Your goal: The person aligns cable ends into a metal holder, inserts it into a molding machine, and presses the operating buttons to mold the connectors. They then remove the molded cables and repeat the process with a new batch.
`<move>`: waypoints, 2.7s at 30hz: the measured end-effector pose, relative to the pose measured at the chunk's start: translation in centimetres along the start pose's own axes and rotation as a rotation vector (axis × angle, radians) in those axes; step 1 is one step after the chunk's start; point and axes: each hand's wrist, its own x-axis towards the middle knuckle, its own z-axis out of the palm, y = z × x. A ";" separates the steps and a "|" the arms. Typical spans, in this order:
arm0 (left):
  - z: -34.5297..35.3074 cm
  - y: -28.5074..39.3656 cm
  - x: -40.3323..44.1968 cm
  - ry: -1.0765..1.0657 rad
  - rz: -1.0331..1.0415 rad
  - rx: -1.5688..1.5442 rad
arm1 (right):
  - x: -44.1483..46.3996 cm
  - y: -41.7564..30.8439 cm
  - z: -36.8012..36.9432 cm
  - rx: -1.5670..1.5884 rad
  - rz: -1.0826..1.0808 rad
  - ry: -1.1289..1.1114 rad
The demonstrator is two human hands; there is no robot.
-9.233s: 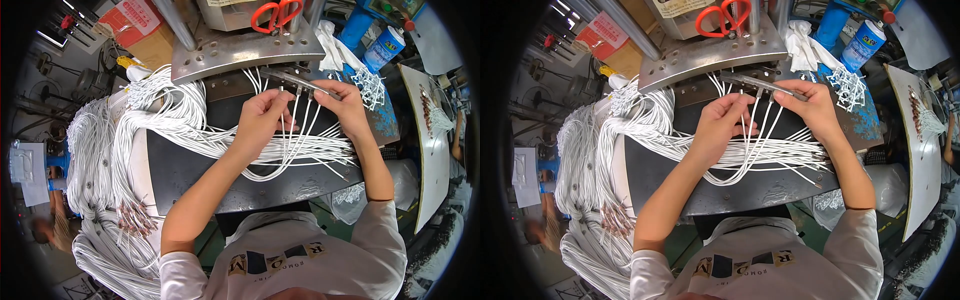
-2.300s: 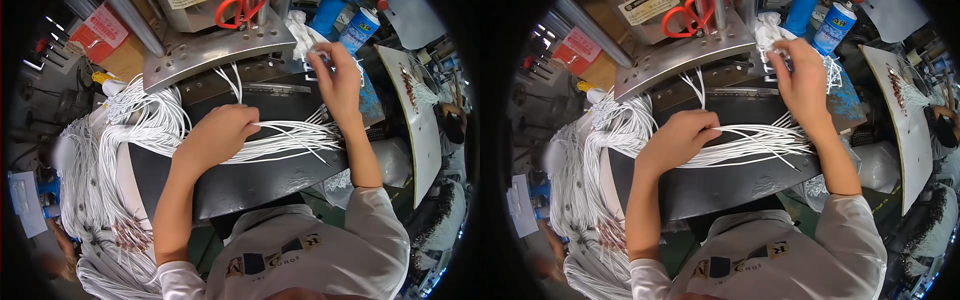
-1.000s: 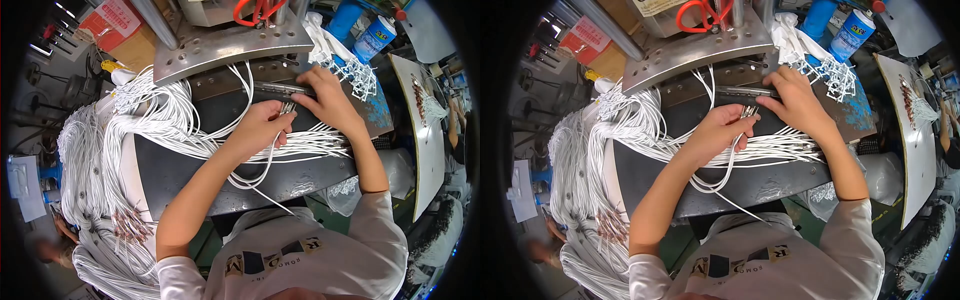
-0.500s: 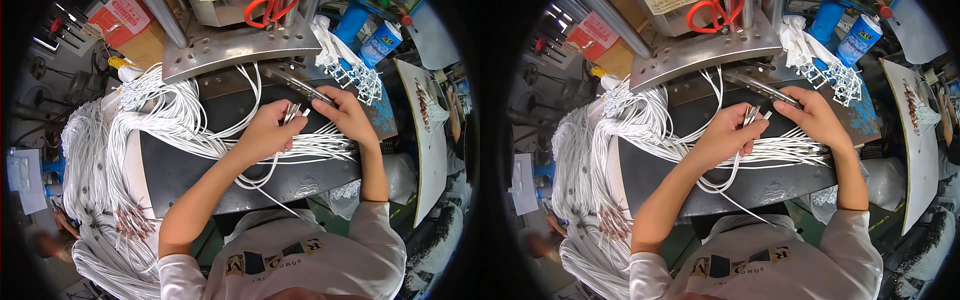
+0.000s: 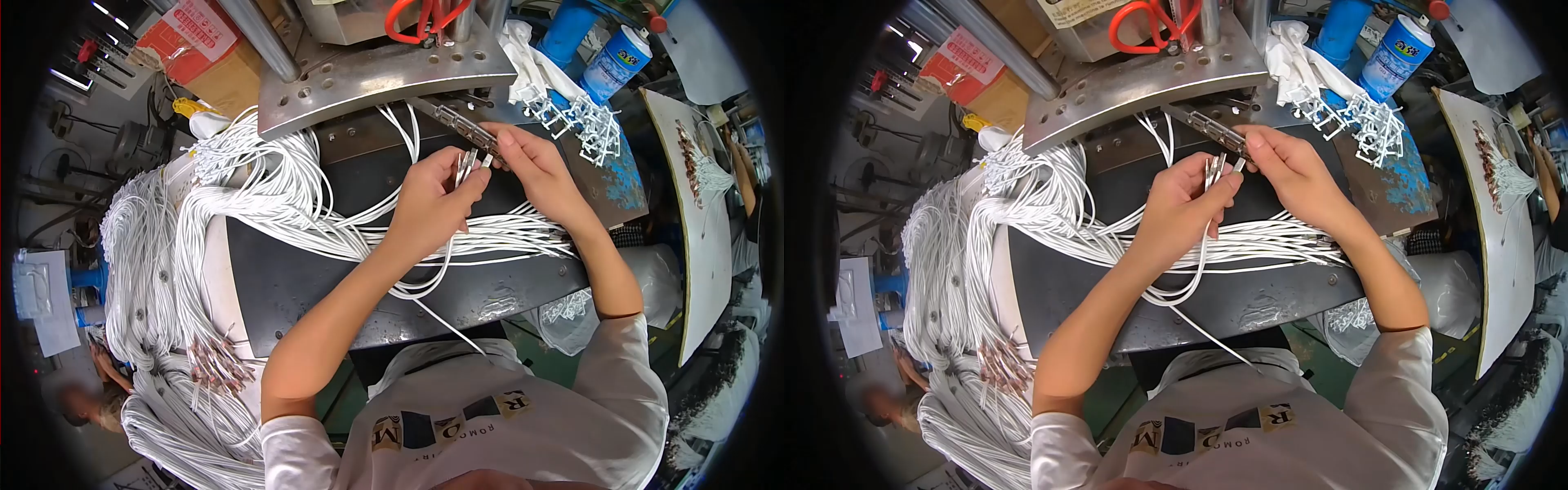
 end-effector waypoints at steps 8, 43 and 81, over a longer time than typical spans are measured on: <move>-0.3 0.3 0.0 -0.039 -0.063 -0.080 | -0.2 -1.1 0.7 -0.095 -0.082 0.023; -1.3 -0.2 0.4 0.132 0.022 -0.117 | -0.5 -1.7 -0.3 0.081 0.088 0.076; -3.8 3.2 0.7 0.586 0.162 0.140 | 0.8 -1.7 -4.8 -0.416 -0.042 -0.183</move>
